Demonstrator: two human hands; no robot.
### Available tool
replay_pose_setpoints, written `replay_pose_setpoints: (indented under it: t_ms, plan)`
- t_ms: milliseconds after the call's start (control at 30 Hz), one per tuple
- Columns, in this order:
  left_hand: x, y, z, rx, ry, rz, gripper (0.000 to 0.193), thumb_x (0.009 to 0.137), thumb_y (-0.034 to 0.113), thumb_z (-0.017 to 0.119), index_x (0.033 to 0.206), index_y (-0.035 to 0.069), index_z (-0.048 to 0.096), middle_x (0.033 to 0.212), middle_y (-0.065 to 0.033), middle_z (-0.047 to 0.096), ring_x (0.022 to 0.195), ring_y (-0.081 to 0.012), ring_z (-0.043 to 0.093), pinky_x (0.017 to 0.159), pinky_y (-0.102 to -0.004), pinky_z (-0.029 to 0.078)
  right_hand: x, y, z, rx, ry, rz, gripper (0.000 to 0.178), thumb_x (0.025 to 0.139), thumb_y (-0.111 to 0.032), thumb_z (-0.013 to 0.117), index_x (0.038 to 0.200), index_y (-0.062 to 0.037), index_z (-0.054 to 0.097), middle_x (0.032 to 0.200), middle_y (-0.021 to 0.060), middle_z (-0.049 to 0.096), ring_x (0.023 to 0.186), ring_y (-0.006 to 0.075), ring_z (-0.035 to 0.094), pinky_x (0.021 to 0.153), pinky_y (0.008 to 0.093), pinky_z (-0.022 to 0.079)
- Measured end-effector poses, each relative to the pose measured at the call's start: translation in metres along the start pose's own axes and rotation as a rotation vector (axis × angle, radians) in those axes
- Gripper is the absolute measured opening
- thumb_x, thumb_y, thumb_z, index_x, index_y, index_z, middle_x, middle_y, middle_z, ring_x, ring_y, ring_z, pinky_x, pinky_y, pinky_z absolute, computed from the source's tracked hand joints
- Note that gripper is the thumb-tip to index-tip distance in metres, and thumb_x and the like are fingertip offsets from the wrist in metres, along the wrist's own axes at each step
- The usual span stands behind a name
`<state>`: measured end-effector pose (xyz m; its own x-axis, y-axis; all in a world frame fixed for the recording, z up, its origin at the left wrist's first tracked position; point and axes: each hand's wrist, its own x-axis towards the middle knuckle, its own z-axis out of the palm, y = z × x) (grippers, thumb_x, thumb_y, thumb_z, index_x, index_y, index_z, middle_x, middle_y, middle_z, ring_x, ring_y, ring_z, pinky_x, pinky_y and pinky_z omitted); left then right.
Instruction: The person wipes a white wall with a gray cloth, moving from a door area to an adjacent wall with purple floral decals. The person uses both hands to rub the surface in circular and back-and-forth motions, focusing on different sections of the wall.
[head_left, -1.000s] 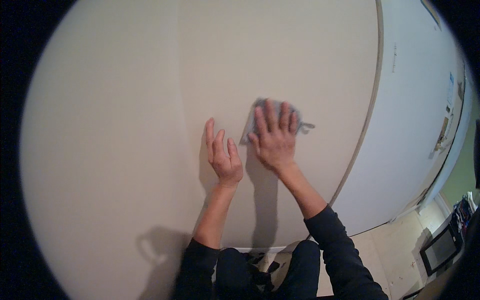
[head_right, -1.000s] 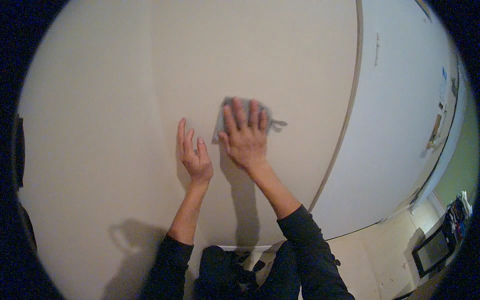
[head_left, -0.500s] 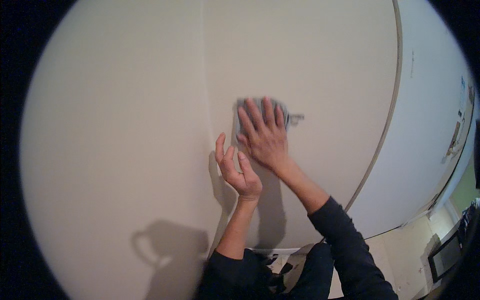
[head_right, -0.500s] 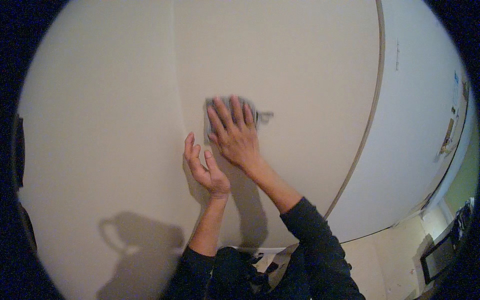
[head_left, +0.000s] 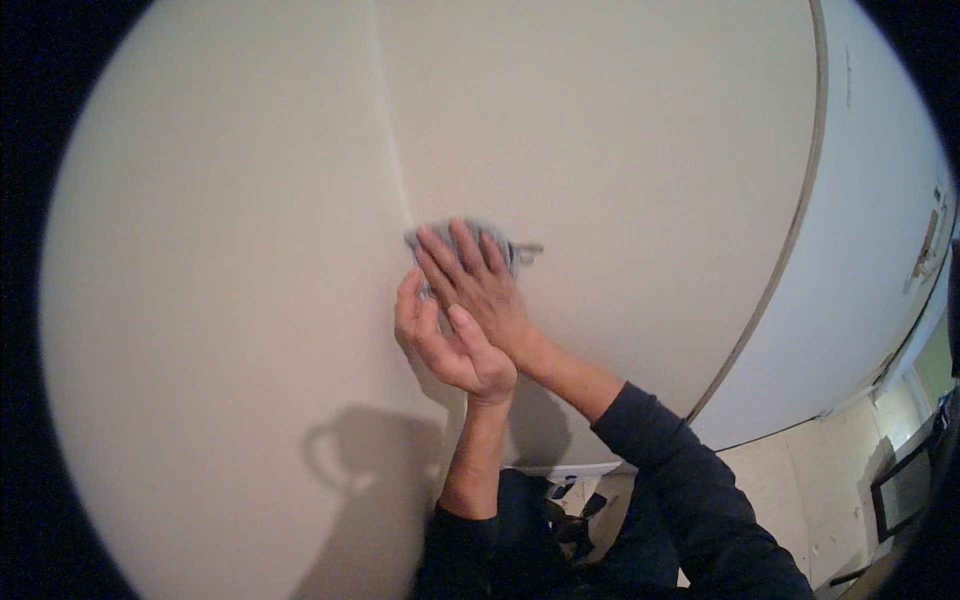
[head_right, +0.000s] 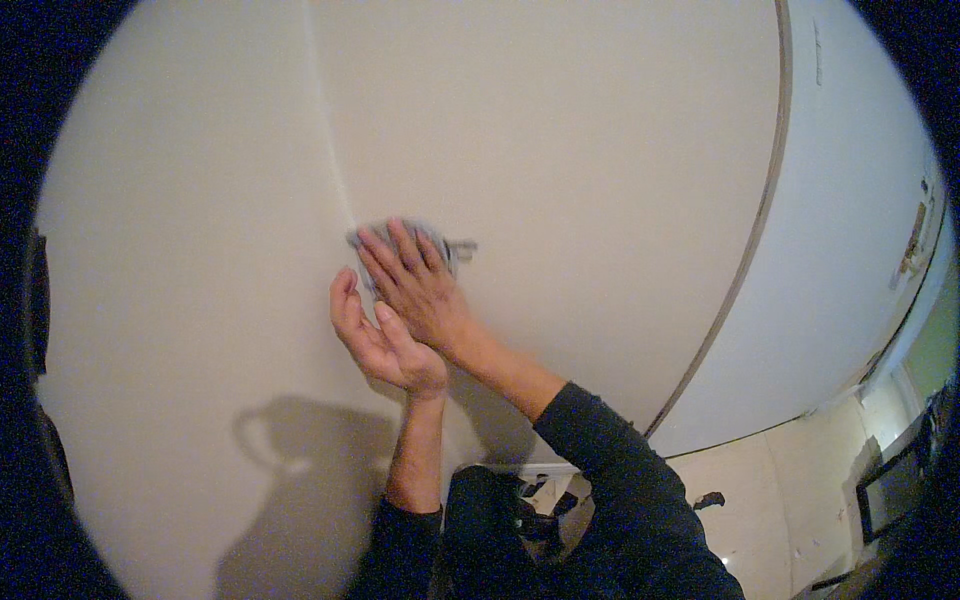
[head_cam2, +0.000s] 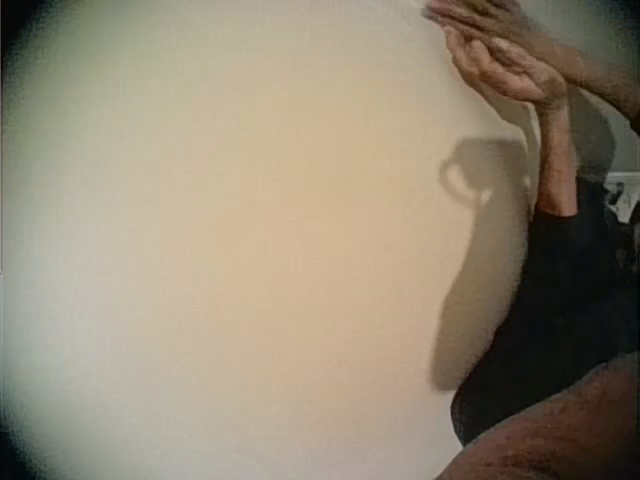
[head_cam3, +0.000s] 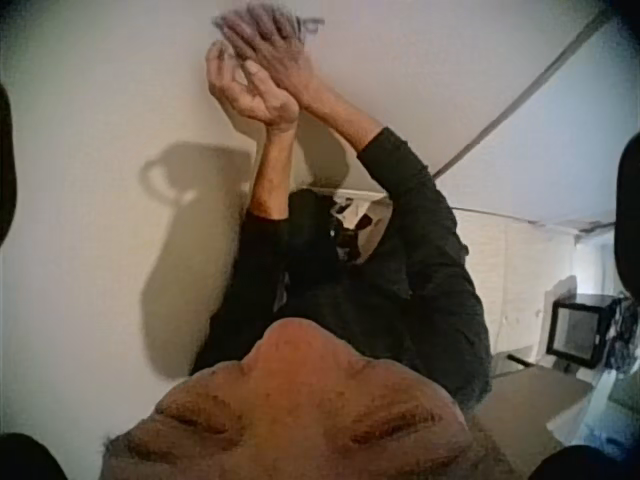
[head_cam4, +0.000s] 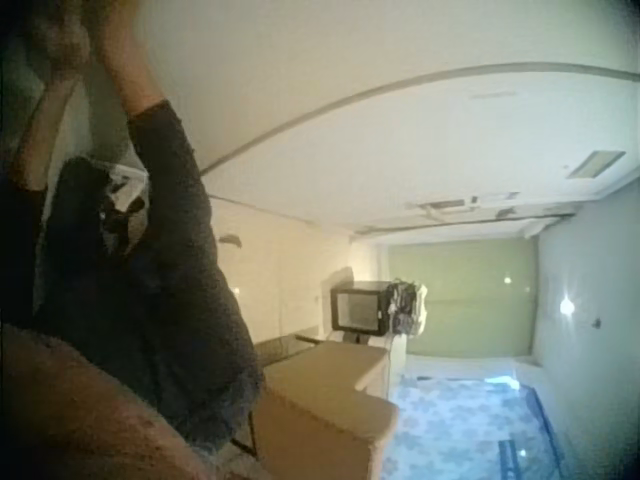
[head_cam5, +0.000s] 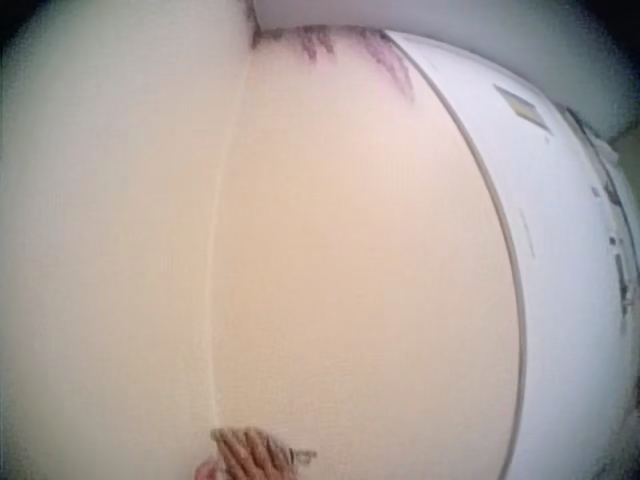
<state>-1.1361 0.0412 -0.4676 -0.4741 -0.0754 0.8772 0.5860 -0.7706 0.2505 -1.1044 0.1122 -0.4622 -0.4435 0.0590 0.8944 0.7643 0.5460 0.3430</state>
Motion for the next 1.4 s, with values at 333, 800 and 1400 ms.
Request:
replay_pose_setpoints:
  t_ms: [333,800,1400]
  plan:
    - [-0.033,-0.015,-0.027,0.042,-0.005,0.068,0.030,0.102,0.012,0.047,0.128,-0.001,0.048,0.140,-0.0251,0.050,0.129,-0.0354,0.049,0.111,-0.0457,0.036,-0.062,-0.022,0.014,0.207,-0.072,0.004,0.058,0.093,-0.029,0.054,0.148,-0.0112,0.048,0.163,0.0041,0.033,0.151,0.0308,0.027,0.121,0.0483,0.023]
    - [-0.042,-0.027,-0.025,0.043,-0.097,-0.099,0.038,0.100,0.006,0.046,0.137,-0.003,0.049,0.143,-0.0169,0.053,0.132,-0.0305,0.050,0.115,-0.0422,0.033,-0.079,-0.001,-0.002,0.152,-0.079,-0.006,0.056,0.096,-0.030,0.053,0.150,-0.0147,0.046,0.164,0.0019,0.032,0.152,0.0300,0.026,0.123,0.0504,0.014]
    - [-0.067,-0.052,-0.023,0.239,-0.297,-0.197,0.034,0.097,0.004,0.049,0.130,-0.003,0.046,0.155,-0.0263,0.039,0.144,-0.0451,0.036,0.116,-0.0497,0.033,0.028,0.076,-0.046,0.011,0.064,0.176,0.068,0.091,-0.044,0.062,0.151,-0.0162,0.046,0.166,0.0064,0.025,0.154,0.0397,0.014,0.123,0.0579,0.007]
